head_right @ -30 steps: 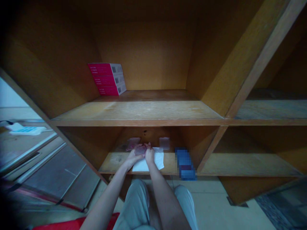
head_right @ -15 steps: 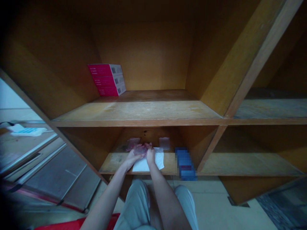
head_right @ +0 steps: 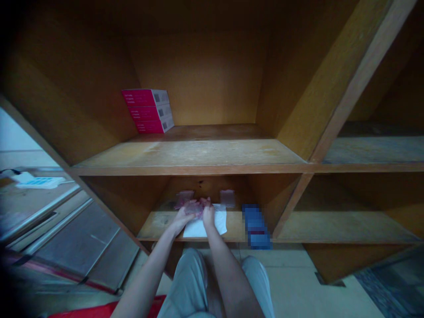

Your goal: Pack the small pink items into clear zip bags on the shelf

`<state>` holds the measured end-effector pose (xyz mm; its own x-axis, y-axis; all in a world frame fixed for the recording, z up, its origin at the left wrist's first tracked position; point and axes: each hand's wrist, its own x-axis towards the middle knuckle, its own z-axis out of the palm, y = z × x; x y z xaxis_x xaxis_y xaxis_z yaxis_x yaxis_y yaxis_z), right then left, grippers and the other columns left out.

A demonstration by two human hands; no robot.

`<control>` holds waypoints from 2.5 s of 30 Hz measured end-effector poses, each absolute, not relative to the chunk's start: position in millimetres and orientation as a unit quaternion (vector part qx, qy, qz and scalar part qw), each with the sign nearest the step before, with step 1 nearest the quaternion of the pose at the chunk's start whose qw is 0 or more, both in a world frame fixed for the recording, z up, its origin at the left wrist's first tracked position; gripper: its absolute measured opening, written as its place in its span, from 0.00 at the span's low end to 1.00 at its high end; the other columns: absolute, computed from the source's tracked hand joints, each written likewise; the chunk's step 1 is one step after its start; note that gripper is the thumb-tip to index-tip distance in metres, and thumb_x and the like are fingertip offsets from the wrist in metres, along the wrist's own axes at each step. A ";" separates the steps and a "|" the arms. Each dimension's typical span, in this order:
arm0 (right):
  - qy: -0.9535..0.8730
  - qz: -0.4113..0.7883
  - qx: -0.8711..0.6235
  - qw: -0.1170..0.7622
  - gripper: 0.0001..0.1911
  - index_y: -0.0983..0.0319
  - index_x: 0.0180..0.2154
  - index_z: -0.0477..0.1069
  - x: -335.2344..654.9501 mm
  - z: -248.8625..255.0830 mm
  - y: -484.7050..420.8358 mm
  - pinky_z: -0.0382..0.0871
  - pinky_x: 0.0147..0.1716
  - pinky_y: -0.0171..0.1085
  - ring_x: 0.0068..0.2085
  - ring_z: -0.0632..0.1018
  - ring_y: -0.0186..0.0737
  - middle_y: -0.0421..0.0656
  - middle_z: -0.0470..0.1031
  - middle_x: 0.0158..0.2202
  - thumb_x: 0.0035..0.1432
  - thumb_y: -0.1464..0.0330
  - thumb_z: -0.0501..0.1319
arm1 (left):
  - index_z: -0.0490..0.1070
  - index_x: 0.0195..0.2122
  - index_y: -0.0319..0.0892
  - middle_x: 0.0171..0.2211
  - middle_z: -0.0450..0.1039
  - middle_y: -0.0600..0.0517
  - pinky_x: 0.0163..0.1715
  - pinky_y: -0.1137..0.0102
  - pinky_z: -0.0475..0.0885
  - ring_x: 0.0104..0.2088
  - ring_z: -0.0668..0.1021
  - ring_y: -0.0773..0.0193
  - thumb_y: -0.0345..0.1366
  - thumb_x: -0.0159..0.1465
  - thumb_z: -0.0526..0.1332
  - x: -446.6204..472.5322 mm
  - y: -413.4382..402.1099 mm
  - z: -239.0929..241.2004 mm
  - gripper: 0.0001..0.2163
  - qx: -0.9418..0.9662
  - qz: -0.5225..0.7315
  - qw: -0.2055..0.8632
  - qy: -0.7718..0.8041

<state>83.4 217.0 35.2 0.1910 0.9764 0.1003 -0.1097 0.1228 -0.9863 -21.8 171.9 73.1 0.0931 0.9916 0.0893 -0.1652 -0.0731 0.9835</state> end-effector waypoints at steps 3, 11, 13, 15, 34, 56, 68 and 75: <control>-0.422 0.495 -0.463 0.602 0.28 0.66 0.33 0.73 83.6 36.0 216.5 0.69 0.34 0.37 0.35 0.77 0.42 0.52 0.76 0.35 0.57 0.56 0.40 | 0.62 0.46 0.39 0.44 0.70 0.44 0.48 0.61 0.63 0.45 0.72 0.57 0.33 0.43 0.68 -16.5 175.1 71.1 0.28 0.515 0.531 0.533 0.411; -0.404 0.527 -0.436 0.608 0.28 0.65 0.33 0.73 84.8 42.2 212.5 0.69 0.31 0.36 0.33 0.77 0.42 0.50 0.76 0.34 0.56 0.55 0.41 | 0.56 0.52 0.40 0.51 0.62 0.41 0.51 0.61 0.60 0.51 0.67 0.56 0.32 0.44 0.67 -12.2 175.2 67.6 0.34 0.603 0.496 0.483 0.397; -0.402 0.527 -0.438 0.607 0.27 0.65 0.33 0.73 85.2 41.9 212.9 0.69 0.31 0.36 0.32 0.77 0.41 0.50 0.77 0.33 0.55 0.55 0.42 | 0.56 0.52 0.40 0.52 0.61 0.42 0.51 0.61 0.60 0.51 0.66 0.55 0.31 0.44 0.67 -11.7 174.7 68.7 0.34 0.609 0.491 0.485 0.392; -0.402 0.527 -0.441 0.605 0.26 0.64 0.32 0.73 85.4 41.0 213.6 0.69 0.30 0.35 0.32 0.77 0.41 0.50 0.77 0.33 0.55 0.55 0.43 | 0.56 0.52 0.40 0.52 0.62 0.42 0.51 0.61 0.60 0.51 0.66 0.55 0.31 0.44 0.67 -10.7 174.6 69.9 0.34 0.607 0.486 0.494 0.389; -0.407 0.510 -0.452 0.609 0.30 0.64 0.33 0.73 84.6 39.1 215.3 0.69 0.32 0.36 0.33 0.77 0.41 0.48 0.77 0.33 0.55 0.52 0.40 | 0.62 0.38 0.40 0.37 0.69 0.48 0.44 0.65 0.64 0.41 0.72 0.59 0.27 0.44 0.64 1.7 187.1 72.4 0.19 0.601 0.505 0.451 0.425; -0.396 0.522 -0.435 0.618 0.27 0.64 0.35 0.73 88.1 45.1 211.8 0.66 0.40 0.36 0.38 0.75 0.40 0.48 0.76 0.37 0.54 0.54 0.43 | 0.68 0.28 0.40 0.28 0.72 0.52 0.37 0.70 0.65 0.31 0.74 0.63 0.36 0.47 0.64 -2.4 191.7 73.3 0.09 0.559 0.554 0.382 0.485; -0.368 0.537 -0.416 0.635 0.24 0.62 0.32 0.73 86.7 37.8 214.6 0.67 0.35 0.35 0.35 0.76 0.39 0.45 0.77 0.33 0.53 0.54 0.46 | 0.68 0.33 0.39 0.30 0.73 0.49 0.38 0.70 0.66 0.33 0.75 0.64 0.37 0.47 0.65 -4.0 187.3 75.4 0.13 0.528 0.577 0.417 0.463; -0.355 0.548 -0.415 0.633 0.26 0.64 0.30 0.73 85.9 45.0 210.1 0.68 0.33 0.37 0.33 0.76 0.41 0.49 0.77 0.32 0.53 0.53 0.45 | 0.68 0.35 0.38 0.32 0.73 0.48 0.39 0.70 0.66 0.35 0.75 0.64 0.36 0.47 0.66 -8.9 170.7 83.6 0.15 0.476 0.617 0.432 0.454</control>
<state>85.9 210.1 45.0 0.1468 0.9891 -0.0062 -0.3994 0.0535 -0.9152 -8.9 170.7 83.6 -0.1734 0.9652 0.1956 -0.1017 -0.2150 0.9713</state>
